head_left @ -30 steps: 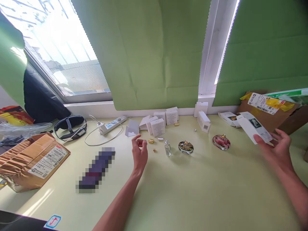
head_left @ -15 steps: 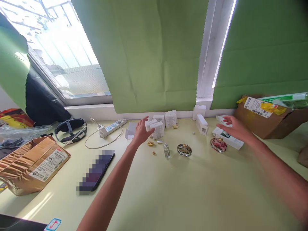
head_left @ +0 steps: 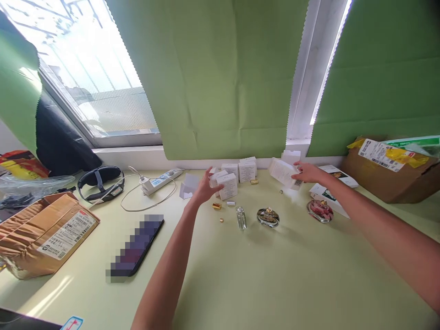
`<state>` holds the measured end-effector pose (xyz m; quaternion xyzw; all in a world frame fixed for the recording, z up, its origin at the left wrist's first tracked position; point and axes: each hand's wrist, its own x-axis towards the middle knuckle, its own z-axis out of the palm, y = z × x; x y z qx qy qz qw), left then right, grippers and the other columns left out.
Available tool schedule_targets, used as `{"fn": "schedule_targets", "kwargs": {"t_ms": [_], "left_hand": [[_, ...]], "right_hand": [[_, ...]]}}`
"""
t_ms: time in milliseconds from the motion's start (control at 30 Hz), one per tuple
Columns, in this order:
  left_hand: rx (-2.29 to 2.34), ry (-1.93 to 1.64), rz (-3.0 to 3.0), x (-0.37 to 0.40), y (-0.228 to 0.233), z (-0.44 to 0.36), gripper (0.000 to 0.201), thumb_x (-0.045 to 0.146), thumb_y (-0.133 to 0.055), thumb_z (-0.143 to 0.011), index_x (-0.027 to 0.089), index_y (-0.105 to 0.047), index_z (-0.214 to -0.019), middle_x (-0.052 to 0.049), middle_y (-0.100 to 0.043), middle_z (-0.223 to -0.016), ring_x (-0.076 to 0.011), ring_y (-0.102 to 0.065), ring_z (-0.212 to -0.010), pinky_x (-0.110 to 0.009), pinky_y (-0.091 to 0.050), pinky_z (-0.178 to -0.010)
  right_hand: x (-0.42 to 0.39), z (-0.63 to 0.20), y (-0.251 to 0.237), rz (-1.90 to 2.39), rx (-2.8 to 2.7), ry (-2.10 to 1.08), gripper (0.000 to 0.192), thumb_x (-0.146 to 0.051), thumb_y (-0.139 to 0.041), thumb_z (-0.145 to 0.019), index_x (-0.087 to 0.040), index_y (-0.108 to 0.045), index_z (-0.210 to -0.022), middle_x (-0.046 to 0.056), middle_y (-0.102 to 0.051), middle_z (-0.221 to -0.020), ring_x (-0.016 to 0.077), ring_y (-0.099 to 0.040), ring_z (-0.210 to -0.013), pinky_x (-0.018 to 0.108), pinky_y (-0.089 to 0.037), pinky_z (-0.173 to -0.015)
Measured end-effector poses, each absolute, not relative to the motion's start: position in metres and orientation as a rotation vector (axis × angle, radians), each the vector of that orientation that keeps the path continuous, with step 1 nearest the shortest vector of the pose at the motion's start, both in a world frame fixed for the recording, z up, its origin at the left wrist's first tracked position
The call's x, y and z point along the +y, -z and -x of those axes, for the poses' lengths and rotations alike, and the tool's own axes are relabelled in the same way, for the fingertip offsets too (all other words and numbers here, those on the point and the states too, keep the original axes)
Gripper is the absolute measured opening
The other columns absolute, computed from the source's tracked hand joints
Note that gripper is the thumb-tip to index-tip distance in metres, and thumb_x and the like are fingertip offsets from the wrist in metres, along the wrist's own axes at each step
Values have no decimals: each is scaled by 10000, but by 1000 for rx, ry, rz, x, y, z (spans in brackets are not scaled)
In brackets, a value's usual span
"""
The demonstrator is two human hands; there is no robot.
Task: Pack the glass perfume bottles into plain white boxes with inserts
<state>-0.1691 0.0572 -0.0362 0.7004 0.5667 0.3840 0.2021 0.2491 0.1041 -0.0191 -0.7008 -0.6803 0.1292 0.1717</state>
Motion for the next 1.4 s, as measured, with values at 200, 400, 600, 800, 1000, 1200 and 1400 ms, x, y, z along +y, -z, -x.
{"fn": "schedule_targets", "kwargs": {"t_ms": [200,400,600,800,1000,1200,1400], "left_hand": [[1407,-1175,-1831,60,48,171,863,349,-766,-662,288,-322,-1399,-101,-490,-1264,-194,-580,-1031,-379,-489,-902],[1275,-1140,-1841,53,44,156,824,343,-751,-693,310,-320,-1395,-106,-479,-1275,-191,-574,-1050,-358,-512,-874],[1191,-1020,-1975,44,44,135,795,367,-707,-749,329,-285,-1422,-107,-477,-1328,-225,-512,-1201,-410,-441,-997],[1275,-962,-2104,37,29,137,832,383,-703,-754,289,-252,-1446,-118,-457,-1383,-266,-399,-1322,-454,-317,-1089],[1377,-1556,-1983,-15,18,114,442,337,-489,-916,250,-367,-1332,-69,-571,-1110,-175,-553,-1064,-364,-431,-956],[1350,-1254,-2104,-75,77,90,783,452,-687,-768,260,-259,-1396,-116,-435,-1256,-232,-506,-1130,-414,-414,-986],[1464,-1122,-2139,-68,99,89,884,403,-709,-754,315,-172,-1451,-107,-442,-1307,-262,-493,-1191,-456,-343,-1031]], "right_hand": [[98,-255,5,1902,-1941,-315,749,-307,-697,-746,-62,-391,-1384,217,-623,-1232,255,-635,-953,310,-473,-766],[79,-235,3,1783,-1999,-257,520,-338,-610,-826,-98,-507,-1276,188,-549,-1344,307,-556,-1151,380,-427,-936],[39,-209,-12,1615,-1997,-320,432,-426,-587,-828,-232,-556,-1213,89,-596,-1300,289,-578,-1138,434,-478,-931],[-19,-185,0,1447,-1901,-497,360,-481,-546,-857,-272,-574,-1149,69,-634,-1222,267,-596,-1114,451,-495,-935],[-59,-180,49,1382,-1819,-721,350,-515,-443,-921,-287,-551,-1163,66,-634,-1227,247,-599,-1124,442,-487,-952],[-77,-173,93,1272,-1755,-830,523,-515,-540,-874,-273,-423,-1322,101,-576,-1312,243,-558,-1183,421,-491,-952],[-77,-158,108,1316,-1714,-769,503,-497,-564,-858,-271,-465,-1296,97,-640,-1211,235,-630,-1042,434,-497,-929]]}}
